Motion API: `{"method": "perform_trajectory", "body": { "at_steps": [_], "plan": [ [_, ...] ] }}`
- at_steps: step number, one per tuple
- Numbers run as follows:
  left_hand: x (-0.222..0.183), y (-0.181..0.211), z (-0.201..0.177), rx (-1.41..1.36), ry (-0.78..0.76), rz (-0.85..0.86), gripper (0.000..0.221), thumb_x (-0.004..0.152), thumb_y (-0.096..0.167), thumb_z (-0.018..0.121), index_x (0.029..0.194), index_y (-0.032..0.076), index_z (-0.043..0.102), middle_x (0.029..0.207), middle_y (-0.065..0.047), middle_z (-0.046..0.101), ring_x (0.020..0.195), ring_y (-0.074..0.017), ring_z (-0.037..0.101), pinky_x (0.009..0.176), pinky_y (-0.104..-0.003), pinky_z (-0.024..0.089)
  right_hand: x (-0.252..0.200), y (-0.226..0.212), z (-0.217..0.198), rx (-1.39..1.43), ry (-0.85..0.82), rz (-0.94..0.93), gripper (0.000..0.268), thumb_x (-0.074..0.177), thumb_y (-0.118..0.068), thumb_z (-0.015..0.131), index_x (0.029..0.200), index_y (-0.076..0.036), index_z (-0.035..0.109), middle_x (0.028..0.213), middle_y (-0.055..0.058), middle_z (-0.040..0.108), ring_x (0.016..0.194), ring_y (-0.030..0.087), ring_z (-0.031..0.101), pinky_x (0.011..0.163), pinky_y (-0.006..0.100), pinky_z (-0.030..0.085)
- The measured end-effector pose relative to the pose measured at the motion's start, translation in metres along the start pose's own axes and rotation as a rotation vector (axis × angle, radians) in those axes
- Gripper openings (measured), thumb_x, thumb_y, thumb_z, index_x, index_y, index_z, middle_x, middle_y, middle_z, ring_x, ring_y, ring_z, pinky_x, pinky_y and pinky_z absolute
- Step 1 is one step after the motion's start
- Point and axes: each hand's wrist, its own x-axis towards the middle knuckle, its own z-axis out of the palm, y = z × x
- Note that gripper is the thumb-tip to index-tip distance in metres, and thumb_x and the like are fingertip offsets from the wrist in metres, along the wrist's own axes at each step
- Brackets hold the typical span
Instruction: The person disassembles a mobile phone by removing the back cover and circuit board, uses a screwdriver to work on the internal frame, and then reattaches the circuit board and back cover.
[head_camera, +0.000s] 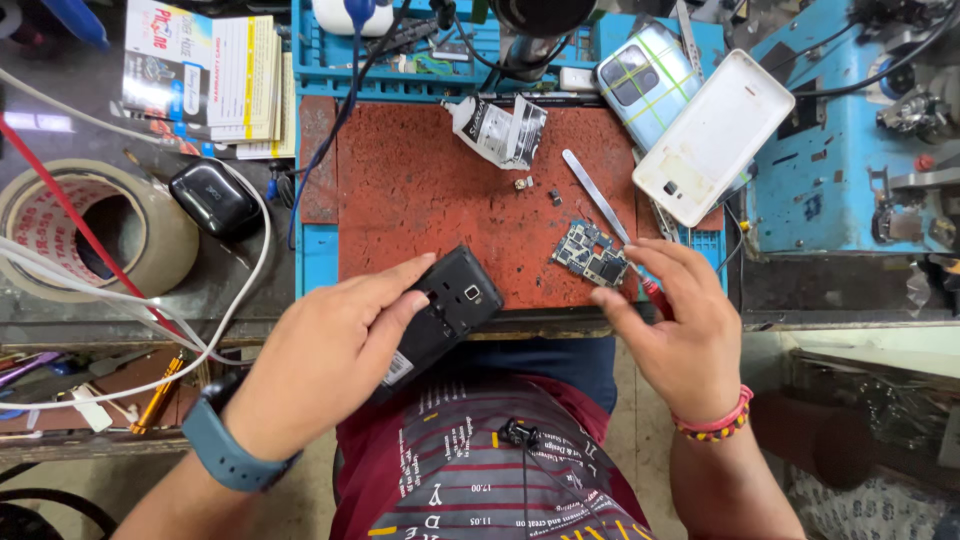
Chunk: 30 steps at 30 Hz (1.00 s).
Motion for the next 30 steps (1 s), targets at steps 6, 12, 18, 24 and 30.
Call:
{"method": "perform_trajectory", "body": {
  "at_steps": [6,12,18,24,30],
  "plan": [
    [0.021,-0.002,-0.009,0.142,0.125,0.08,0.027,0.093,0.024,0.069,0.116,0.011,0.075,0.093,-0.012,0.07,0.083,-0.0345,0.069,0.071,-0.042,0.054,-0.001,0.004,0.0,-0.05,-0.036,-0.045,0.039,0.081,-0.017,0.088,0.114,-0.006,0.073,0.116,0.006,0.07,0.075,0.01,0.06,0.065,0.024,0.049],
    [0.024,-0.009,-0.003,0.228,0.192,0.253,0.037,0.092,0.023,0.072,0.125,0.006,0.069,0.12,-0.012,0.067,0.11,-0.0347,0.062,0.095,-0.046,0.048,0.008,-0.003,-0.001,-0.056,-0.028,0.039,0.038,0.078,-0.017,0.089,0.111,-0.006,0.075,0.113,0.006,0.071,0.063,0.012,0.056,0.056,0.025,0.046],
    [0.007,-0.018,0.004,0.255,0.211,0.325,0.044,0.088,0.03,0.076,0.126,0.008,0.069,0.132,-0.011,0.062,0.136,-0.0361,0.051,0.118,-0.058,0.032,0.042,-0.014,0.01,-0.041,-0.06,-0.241,0.023,0.09,-0.014,0.084,0.11,-0.007,0.074,0.104,0.007,0.073,0.087,0.021,0.071,0.077,0.031,0.056],
    [-0.018,-0.036,0.004,0.184,0.239,0.347,0.052,0.082,0.034,0.082,0.126,0.011,0.069,0.145,-0.015,0.054,0.142,-0.0412,0.044,0.12,-0.059,0.032,0.073,-0.034,0.032,-0.102,-0.14,-0.321,0.021,0.09,-0.018,0.08,0.108,-0.008,0.075,0.102,0.007,0.073,0.086,0.026,0.071,0.073,0.036,0.056],
    [-0.023,-0.046,0.008,0.163,0.213,0.31,0.038,0.081,0.027,0.081,0.116,0.013,0.074,0.147,-0.015,0.053,0.144,-0.0417,0.043,0.118,-0.057,0.035,0.085,-0.044,0.045,-0.203,-0.184,-0.408,0.021,0.09,-0.017,0.077,0.111,-0.014,0.078,0.106,0.005,0.071,0.083,0.028,0.07,0.069,0.038,0.056]
  ]
}}
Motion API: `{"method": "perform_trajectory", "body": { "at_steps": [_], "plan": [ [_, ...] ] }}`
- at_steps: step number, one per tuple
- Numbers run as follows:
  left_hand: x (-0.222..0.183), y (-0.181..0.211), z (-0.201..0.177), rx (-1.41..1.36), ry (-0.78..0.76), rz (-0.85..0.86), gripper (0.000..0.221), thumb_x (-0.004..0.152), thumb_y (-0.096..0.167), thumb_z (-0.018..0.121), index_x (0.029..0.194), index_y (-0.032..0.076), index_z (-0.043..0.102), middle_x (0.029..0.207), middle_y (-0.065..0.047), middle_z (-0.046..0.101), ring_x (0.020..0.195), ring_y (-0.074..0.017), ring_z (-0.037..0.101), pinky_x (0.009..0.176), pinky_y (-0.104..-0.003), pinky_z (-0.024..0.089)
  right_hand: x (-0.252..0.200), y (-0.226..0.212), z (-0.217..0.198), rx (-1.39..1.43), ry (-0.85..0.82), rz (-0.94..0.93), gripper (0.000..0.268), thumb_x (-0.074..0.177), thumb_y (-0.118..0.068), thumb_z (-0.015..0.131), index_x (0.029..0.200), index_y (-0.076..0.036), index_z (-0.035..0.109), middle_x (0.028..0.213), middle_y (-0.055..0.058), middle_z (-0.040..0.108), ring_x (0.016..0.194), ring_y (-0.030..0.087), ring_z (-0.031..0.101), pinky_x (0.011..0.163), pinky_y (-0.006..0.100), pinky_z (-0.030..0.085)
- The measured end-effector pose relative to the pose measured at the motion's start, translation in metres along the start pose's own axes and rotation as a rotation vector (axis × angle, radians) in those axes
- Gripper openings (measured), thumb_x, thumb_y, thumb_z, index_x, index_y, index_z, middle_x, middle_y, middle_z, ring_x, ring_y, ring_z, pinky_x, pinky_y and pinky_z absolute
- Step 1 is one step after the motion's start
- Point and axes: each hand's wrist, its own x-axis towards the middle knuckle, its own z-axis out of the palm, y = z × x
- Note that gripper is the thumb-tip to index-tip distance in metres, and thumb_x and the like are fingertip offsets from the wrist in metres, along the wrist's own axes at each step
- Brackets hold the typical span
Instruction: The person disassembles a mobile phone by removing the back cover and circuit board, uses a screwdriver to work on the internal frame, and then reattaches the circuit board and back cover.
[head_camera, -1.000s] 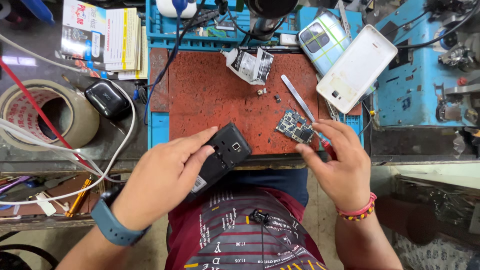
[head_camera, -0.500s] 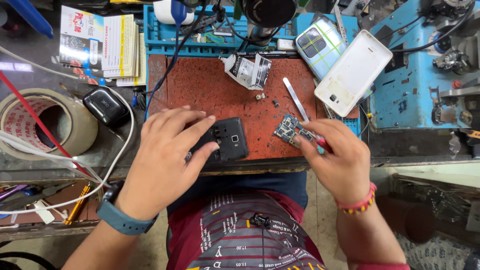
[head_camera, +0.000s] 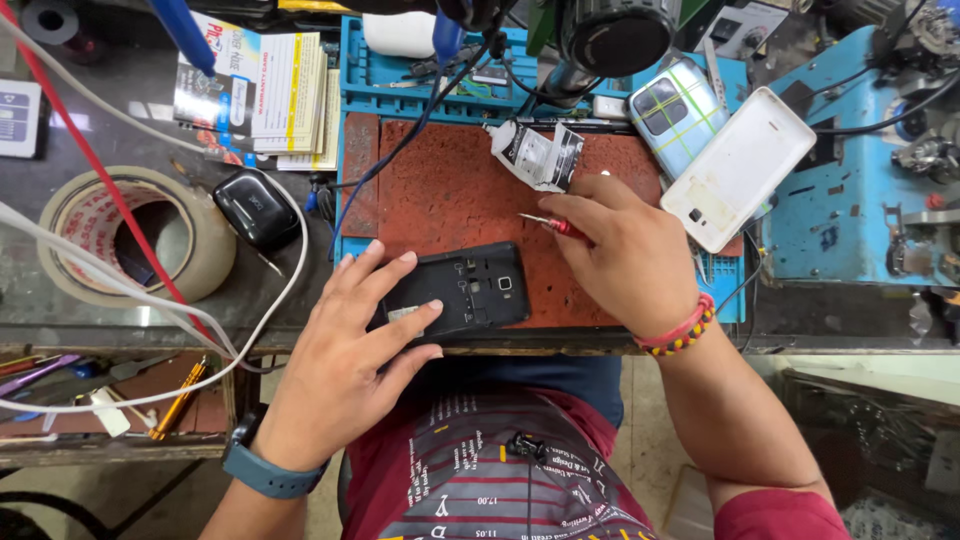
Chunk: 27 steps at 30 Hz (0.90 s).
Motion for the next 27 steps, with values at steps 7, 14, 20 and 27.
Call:
{"method": "perform_trajectory", "body": {
  "at_steps": [7,14,20,27],
  "plan": [
    [0.007,-0.001,-0.002,-0.022,0.0,0.017,0.037,0.08,0.025,0.08,0.115,0.013,0.074,0.145,-0.014,0.057,0.143,-0.0405,0.046,0.117,-0.054,0.037,-0.014,0.007,-0.015,0.04,-0.001,0.11,0.019,0.09,-0.015,0.075,0.109,-0.013,0.077,0.105,0.005,0.071,0.084,0.025,0.071,0.073,0.035,0.057],
    [0.009,-0.006,0.001,-0.05,0.016,0.001,0.043,0.078,0.028,0.082,0.117,0.012,0.073,0.142,-0.012,0.059,0.141,-0.0385,0.047,0.116,-0.054,0.038,-0.052,0.016,-0.045,0.115,-0.143,0.218,0.034,0.08,-0.024,0.082,0.109,-0.008,0.074,0.113,0.009,0.071,0.092,0.026,0.073,0.078,0.034,0.057],
    [0.007,-0.005,0.005,-0.037,0.038,0.007,0.042,0.078,0.028,0.082,0.115,0.012,0.072,0.142,-0.012,0.059,0.141,-0.0381,0.048,0.116,-0.054,0.038,-0.065,0.018,-0.043,0.159,-0.157,0.222,0.037,0.078,-0.022,0.084,0.111,-0.009,0.075,0.119,0.007,0.073,0.094,0.023,0.075,0.079,0.032,0.059],
    [0.003,-0.002,0.007,-0.014,0.062,0.022,0.041,0.077,0.023,0.083,0.115,0.012,0.073,0.141,-0.012,0.059,0.141,-0.0384,0.048,0.117,-0.055,0.038,-0.078,0.033,-0.035,0.192,0.01,0.13,0.03,0.083,-0.01,0.077,0.112,-0.006,0.074,0.102,0.009,0.075,0.082,0.016,0.074,0.073,0.027,0.058]
  ]
}}
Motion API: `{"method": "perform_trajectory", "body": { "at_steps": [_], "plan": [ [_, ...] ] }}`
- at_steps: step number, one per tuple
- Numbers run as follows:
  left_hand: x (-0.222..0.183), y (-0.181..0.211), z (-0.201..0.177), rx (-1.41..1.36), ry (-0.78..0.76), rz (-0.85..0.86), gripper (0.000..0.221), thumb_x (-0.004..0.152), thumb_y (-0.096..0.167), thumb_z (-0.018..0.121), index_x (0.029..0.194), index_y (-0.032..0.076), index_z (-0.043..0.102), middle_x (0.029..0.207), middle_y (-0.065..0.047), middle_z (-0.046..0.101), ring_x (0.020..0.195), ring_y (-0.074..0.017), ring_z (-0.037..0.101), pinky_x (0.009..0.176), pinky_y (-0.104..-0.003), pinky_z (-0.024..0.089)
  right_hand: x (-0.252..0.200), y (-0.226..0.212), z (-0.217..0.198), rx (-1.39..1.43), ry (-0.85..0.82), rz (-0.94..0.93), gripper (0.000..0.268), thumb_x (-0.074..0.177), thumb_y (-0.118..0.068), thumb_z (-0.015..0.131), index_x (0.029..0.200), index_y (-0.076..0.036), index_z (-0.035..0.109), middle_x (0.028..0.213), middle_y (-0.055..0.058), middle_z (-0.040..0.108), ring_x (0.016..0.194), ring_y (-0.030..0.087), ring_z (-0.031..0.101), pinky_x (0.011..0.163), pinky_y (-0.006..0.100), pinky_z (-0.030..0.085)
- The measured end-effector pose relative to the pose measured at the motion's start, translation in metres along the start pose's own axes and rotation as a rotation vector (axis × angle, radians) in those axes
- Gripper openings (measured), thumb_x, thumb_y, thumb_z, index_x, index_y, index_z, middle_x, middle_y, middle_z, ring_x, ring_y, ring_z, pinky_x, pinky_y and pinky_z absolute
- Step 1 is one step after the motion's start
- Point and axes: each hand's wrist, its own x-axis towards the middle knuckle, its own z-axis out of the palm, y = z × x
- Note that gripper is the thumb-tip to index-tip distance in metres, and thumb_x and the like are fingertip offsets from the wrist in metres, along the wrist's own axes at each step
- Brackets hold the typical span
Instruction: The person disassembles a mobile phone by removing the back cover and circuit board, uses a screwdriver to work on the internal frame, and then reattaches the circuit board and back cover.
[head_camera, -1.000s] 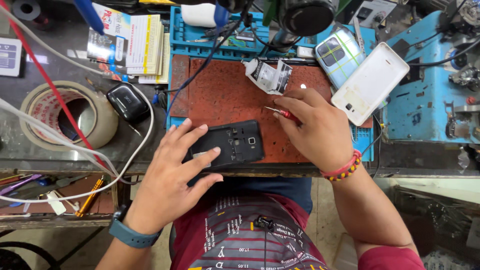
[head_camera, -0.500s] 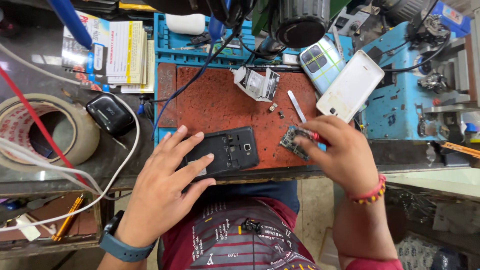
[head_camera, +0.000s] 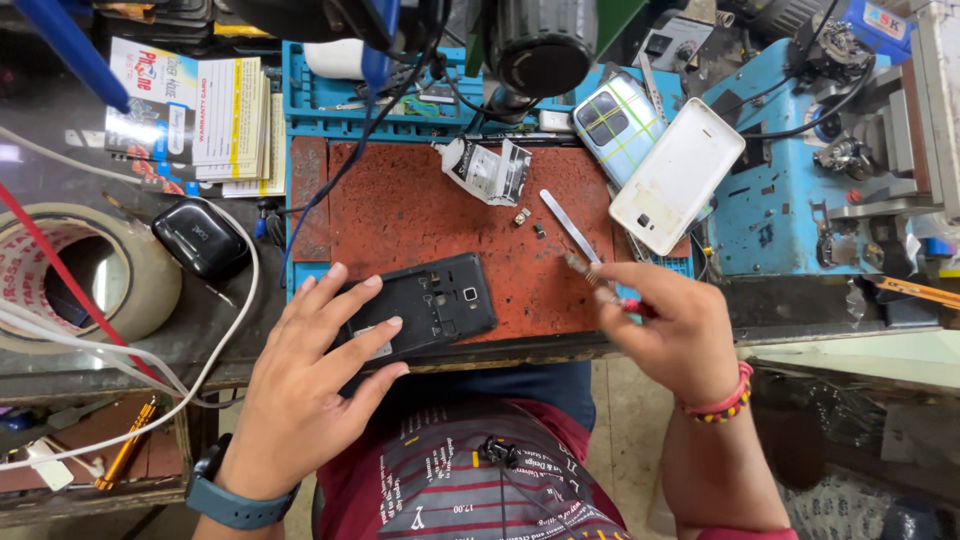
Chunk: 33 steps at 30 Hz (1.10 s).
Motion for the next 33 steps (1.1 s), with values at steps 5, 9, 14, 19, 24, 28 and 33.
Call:
{"method": "perform_trajectory", "body": {
  "at_steps": [5,9,14,19,24,28,33],
  "plan": [
    [0.0,0.001,0.002,0.006,0.007,-0.005,0.038,0.077,0.022,0.083,0.112,0.013,0.073,0.138,-0.011,0.062,0.14,-0.0382,0.051,0.118,-0.055,0.039,-0.004,0.017,0.005,0.245,0.143,0.444,0.017,0.098,-0.01,0.072,0.113,-0.004,0.079,0.069,-0.005,0.054,0.063,0.001,0.039,0.054,0.021,0.032],
    [0.001,0.001,0.004,0.01,0.013,-0.01,0.039,0.075,0.022,0.084,0.112,0.012,0.073,0.136,-0.011,0.063,0.138,-0.038,0.052,0.118,-0.055,0.039,-0.003,0.017,0.006,0.401,0.099,0.409,0.019,0.098,-0.01,0.069,0.115,-0.003,0.074,0.079,-0.011,0.057,0.071,-0.002,0.045,0.061,0.016,0.04],
    [0.0,0.0,0.004,0.008,0.017,-0.01,0.039,0.074,0.02,0.084,0.111,0.012,0.074,0.135,-0.01,0.064,0.138,-0.0372,0.053,0.117,-0.055,0.039,0.007,0.005,0.005,0.039,0.198,0.143,0.017,0.094,-0.01,0.077,0.11,-0.004,0.075,0.097,0.005,0.073,0.085,0.011,0.068,0.076,0.026,0.053],
    [-0.001,-0.002,0.007,0.008,0.034,0.001,0.038,0.073,0.02,0.085,0.109,0.013,0.074,0.133,-0.009,0.065,0.138,-0.036,0.054,0.117,-0.054,0.04,0.029,-0.01,0.003,-0.051,0.166,0.108,0.016,0.09,-0.011,0.08,0.105,-0.007,0.078,0.098,0.009,0.072,0.083,0.022,0.071,0.073,0.032,0.055],
    [-0.005,-0.003,0.008,-0.011,0.079,-0.019,0.046,0.072,0.02,0.086,0.115,0.012,0.073,0.144,-0.015,0.058,0.142,-0.0387,0.049,0.118,-0.052,0.039,0.059,-0.019,0.02,0.024,0.01,-0.007,0.02,0.09,-0.016,0.079,0.108,-0.008,0.077,0.094,0.006,0.071,0.081,0.023,0.071,0.071,0.033,0.055],
    [-0.008,-0.007,0.005,-0.054,0.105,-0.034,0.05,0.072,0.02,0.086,0.119,0.011,0.071,0.149,-0.019,0.053,0.146,-0.0419,0.044,0.119,-0.052,0.037,0.073,-0.024,0.033,-0.148,-0.017,-0.061,0.024,0.09,-0.02,0.079,0.109,-0.007,0.076,0.091,0.011,0.066,0.078,0.032,0.067,0.067,0.041,0.052],
    [-0.009,-0.01,0.003,-0.104,0.083,-0.021,0.049,0.071,0.02,0.087,0.118,0.012,0.072,0.148,-0.016,0.056,0.145,-0.0402,0.046,0.119,-0.053,0.037,0.072,-0.026,0.035,-0.163,-0.039,-0.045,0.021,0.089,-0.021,0.079,0.106,-0.008,0.076,0.091,0.01,0.067,0.078,0.032,0.067,0.067,0.042,0.052]
  ]
}}
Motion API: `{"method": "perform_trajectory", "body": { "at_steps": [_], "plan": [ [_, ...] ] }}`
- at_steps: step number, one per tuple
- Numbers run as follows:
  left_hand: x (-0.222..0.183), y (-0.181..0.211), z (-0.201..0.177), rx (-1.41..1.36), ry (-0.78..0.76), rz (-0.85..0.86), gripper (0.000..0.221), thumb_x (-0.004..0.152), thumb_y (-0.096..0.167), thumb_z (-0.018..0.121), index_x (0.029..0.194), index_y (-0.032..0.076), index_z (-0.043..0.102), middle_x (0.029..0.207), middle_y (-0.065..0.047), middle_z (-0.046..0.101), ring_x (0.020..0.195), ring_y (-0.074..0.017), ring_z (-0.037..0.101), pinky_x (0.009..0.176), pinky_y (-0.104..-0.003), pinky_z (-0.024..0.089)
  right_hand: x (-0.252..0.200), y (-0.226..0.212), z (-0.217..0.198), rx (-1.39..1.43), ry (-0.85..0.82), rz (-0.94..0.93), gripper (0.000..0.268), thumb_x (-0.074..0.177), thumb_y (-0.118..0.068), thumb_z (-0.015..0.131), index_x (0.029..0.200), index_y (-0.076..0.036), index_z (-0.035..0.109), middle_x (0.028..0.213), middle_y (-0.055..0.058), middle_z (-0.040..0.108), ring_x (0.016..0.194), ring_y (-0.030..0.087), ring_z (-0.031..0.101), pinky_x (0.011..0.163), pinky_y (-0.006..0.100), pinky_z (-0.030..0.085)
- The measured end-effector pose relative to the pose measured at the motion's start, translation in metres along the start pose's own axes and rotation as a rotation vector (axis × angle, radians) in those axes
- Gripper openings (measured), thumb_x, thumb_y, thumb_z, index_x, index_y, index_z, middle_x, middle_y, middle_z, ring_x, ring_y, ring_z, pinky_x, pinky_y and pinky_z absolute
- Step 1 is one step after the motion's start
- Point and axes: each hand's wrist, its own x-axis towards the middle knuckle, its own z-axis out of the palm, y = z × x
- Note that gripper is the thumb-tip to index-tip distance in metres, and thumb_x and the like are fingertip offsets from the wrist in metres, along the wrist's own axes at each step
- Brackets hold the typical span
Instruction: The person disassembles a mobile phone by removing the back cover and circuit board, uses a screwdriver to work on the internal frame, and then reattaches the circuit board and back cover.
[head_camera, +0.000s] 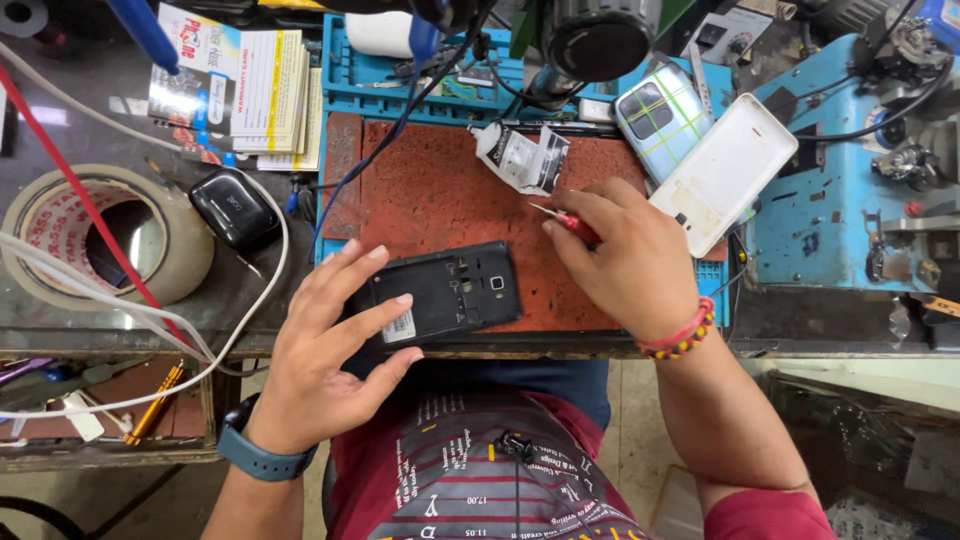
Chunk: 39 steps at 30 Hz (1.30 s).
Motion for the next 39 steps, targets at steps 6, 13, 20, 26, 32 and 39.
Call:
{"method": "perform_trajectory", "body": {
  "at_steps": [6,13,20,26,32,39],
  "plan": [
    [0.001,-0.002,0.0,-0.005,-0.009,0.015,0.045,0.073,0.021,0.086,0.115,0.012,0.073,0.145,-0.014,0.059,0.142,-0.0375,0.05,0.119,-0.052,0.038,-0.013,0.012,-0.016,0.094,0.024,-0.019,0.018,0.091,-0.016,0.076,0.107,-0.007,0.075,0.099,0.01,0.07,0.088,0.029,0.07,0.078,0.038,0.055],
    [0.0,0.0,0.003,0.037,0.01,0.034,0.044,0.074,0.02,0.085,0.114,0.011,0.073,0.14,-0.012,0.062,0.139,-0.0372,0.052,0.117,-0.052,0.039,-0.013,0.017,-0.023,0.113,0.026,-0.019,0.028,0.089,-0.016,0.079,0.113,-0.004,0.073,0.108,0.011,0.072,0.093,0.029,0.071,0.082,0.036,0.056],
    [-0.004,-0.002,0.006,0.067,0.023,0.074,0.028,0.078,0.02,0.084,0.105,0.019,0.077,0.134,-0.007,0.066,0.138,-0.0357,0.053,0.118,-0.053,0.038,-0.022,0.013,-0.029,0.174,0.133,0.044,0.028,0.091,-0.011,0.083,0.117,-0.005,0.074,0.109,0.008,0.072,0.084,0.015,0.068,0.074,0.027,0.053],
    [-0.004,-0.005,0.006,0.076,0.008,0.112,0.023,0.081,0.02,0.082,0.103,0.02,0.079,0.13,-0.005,0.069,0.138,-0.0354,0.052,0.118,-0.053,0.037,-0.048,0.051,-0.032,0.223,0.269,0.263,0.027,0.091,-0.008,0.083,0.116,-0.004,0.073,0.112,0.006,0.07,0.069,0.01,0.049,0.061,0.023,0.04],
    [-0.003,-0.004,0.008,0.102,0.008,0.12,0.023,0.08,0.02,0.082,0.103,0.02,0.079,0.13,-0.005,0.069,0.139,-0.036,0.051,0.117,-0.053,0.037,-0.072,0.099,-0.044,-0.016,0.393,0.277,0.017,0.105,-0.013,0.081,0.116,-0.001,0.075,0.101,0.005,0.071,0.082,0.006,0.059,0.074,0.022,0.048],
    [-0.004,0.0,0.008,0.124,0.014,0.109,0.027,0.079,0.02,0.084,0.105,0.018,0.078,0.132,-0.006,0.068,0.141,-0.0361,0.05,0.119,-0.054,0.037,-0.071,0.114,-0.03,0.15,0.262,0.625,0.041,0.093,-0.021,0.084,0.122,0.0,0.064,0.081,0.004,0.072,0.072,0.008,0.067,0.064,0.023,0.049]
  ]
}}
